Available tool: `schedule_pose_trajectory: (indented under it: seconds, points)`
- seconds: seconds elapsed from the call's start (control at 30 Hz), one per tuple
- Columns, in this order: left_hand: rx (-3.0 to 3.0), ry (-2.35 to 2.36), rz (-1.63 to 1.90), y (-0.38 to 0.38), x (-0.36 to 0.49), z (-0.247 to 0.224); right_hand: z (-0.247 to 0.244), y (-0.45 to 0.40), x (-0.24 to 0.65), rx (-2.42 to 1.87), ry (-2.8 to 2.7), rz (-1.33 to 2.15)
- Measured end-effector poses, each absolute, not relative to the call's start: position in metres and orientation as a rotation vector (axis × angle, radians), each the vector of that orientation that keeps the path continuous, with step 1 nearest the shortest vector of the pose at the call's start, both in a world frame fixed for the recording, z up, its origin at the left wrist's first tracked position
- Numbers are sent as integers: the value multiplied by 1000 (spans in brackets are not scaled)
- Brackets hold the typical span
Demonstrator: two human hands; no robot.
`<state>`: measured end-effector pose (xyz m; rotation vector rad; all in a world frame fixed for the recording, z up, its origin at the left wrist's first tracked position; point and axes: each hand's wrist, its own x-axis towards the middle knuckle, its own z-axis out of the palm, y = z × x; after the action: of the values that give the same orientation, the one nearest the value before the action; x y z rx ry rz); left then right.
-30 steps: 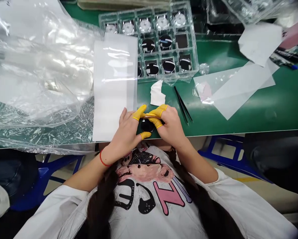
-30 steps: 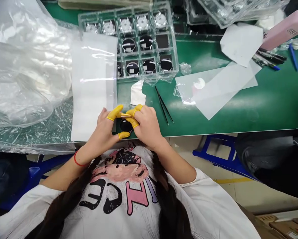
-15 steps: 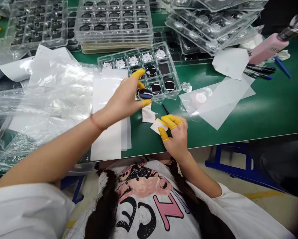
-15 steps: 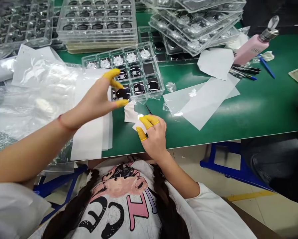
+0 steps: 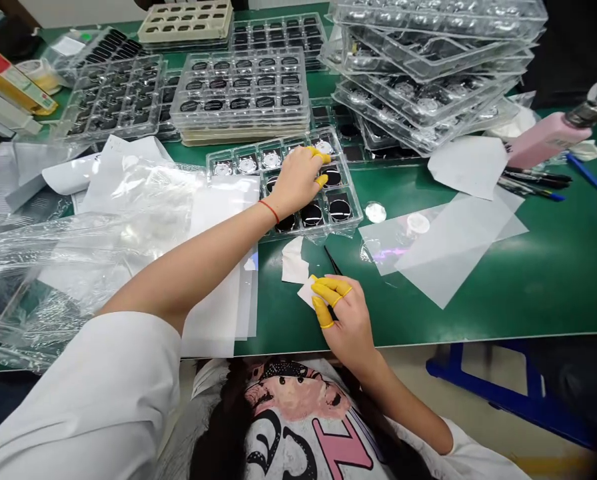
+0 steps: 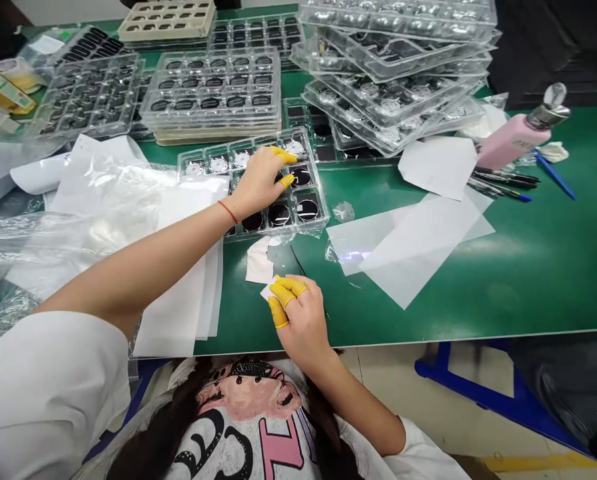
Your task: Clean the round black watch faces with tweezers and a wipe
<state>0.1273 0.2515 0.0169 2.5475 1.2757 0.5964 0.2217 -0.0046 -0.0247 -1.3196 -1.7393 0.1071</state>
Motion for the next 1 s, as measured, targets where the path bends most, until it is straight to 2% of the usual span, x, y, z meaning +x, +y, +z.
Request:
schedule_pose_trajectory:
  seconds: [0.13,0.27,0.53,0.67,0.77,0.83,1.0]
  points:
    - [2462,1477,606,267,90,27,-23,-6,224,-1292,-1770,100]
    - [2471,1464,533,294,73,36,-23,-7,226,-1284,-1800,77]
    - [2536,1364,347,357,110,22,-24,-6,227,-1298,-1768,117]
    - [2523,1367,218,368,113,33,-23,-5,227,-1303,-1755,114]
    - [2519,1389,169,349,104,50,-22,-3,227,-1301,-1745,127]
    - [2598,1381,287,322,96,62,-24,-2,229,-1318,-1708,150]
    - [2824,1033,511,208,59,88,-28,-13,233,-1384,-1484,313]
